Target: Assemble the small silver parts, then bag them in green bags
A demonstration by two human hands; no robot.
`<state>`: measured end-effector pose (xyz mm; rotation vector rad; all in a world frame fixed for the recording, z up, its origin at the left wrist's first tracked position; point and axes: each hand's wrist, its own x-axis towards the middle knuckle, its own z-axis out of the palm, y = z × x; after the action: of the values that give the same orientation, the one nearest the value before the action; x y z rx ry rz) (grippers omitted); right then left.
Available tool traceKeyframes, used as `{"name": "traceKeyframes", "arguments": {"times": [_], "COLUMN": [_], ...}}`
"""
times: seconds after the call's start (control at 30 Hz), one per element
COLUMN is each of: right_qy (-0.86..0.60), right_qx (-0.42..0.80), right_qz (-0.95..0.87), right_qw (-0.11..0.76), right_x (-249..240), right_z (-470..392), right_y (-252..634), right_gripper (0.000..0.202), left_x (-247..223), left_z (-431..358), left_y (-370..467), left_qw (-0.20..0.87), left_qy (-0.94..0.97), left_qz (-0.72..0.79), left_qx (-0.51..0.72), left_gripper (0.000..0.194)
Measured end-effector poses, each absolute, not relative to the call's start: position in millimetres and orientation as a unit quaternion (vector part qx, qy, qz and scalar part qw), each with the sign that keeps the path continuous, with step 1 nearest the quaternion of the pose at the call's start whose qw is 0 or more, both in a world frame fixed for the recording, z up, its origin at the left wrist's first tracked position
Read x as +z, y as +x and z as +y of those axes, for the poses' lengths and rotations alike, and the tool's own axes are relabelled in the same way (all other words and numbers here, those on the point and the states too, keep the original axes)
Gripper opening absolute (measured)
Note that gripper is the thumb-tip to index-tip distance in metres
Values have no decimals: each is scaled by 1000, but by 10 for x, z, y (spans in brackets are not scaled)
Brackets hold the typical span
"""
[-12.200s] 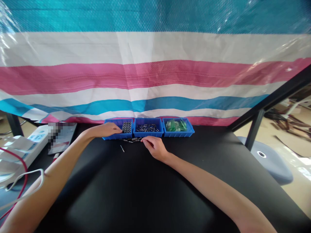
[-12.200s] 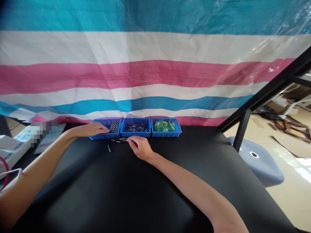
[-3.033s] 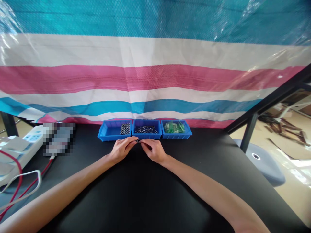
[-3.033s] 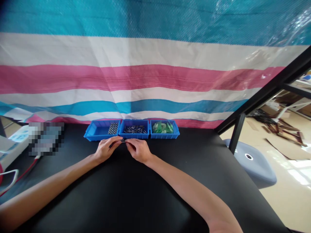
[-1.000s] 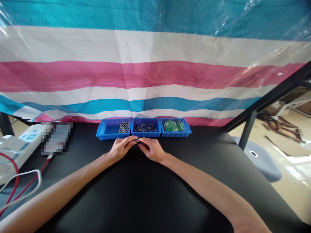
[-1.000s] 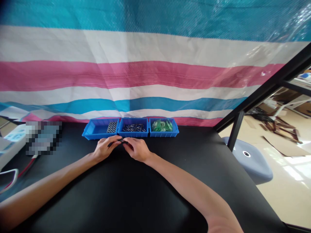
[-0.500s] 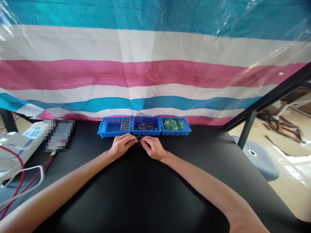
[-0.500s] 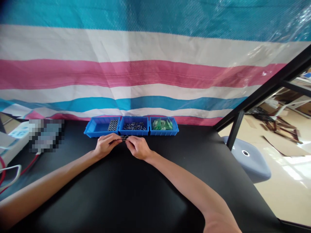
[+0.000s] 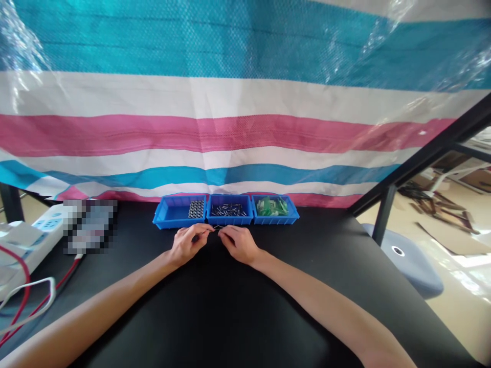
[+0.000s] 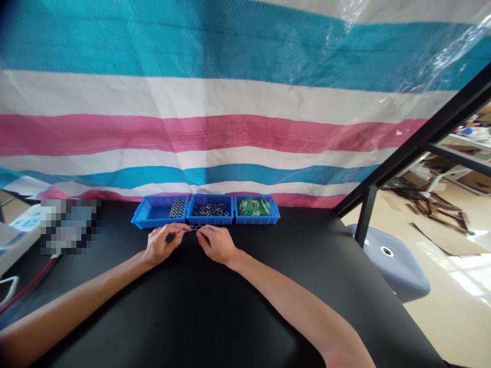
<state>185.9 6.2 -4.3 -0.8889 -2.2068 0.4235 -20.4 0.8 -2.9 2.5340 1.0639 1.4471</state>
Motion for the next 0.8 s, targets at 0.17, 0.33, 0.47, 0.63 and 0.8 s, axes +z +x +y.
{"name": "traceKeyframes", "arguments": {"times": [0.17,0.33,0.47,0.63,0.8], "right_qy": [-347,-345,-346,-322,-315], "right_qx": [176,183,186,171,128], "right_qz": [-841,-820,-822,-839,-868], "right_qw": [377,419,412,403,361], "right_x": [-37,-25,-38,-61,-69], "right_z": [52,33,25,35,37], "right_y": [1856,1869,1877,1867,1858], "right_gripper": [18,19,21,19,19], "left_x": [-43,-45,-86,-121,-99], "left_z": [59,85,101,113,97], "left_y": [-224,-225,-223,-222,-217], "left_qw": [9,9,-9,-6,-4], "left_qy": [837,850,828,836,842], "left_qz": [335,318,323,318,311], "left_qx": [432,420,459,447,441], "left_gripper": [13,18,14,16,17]}}
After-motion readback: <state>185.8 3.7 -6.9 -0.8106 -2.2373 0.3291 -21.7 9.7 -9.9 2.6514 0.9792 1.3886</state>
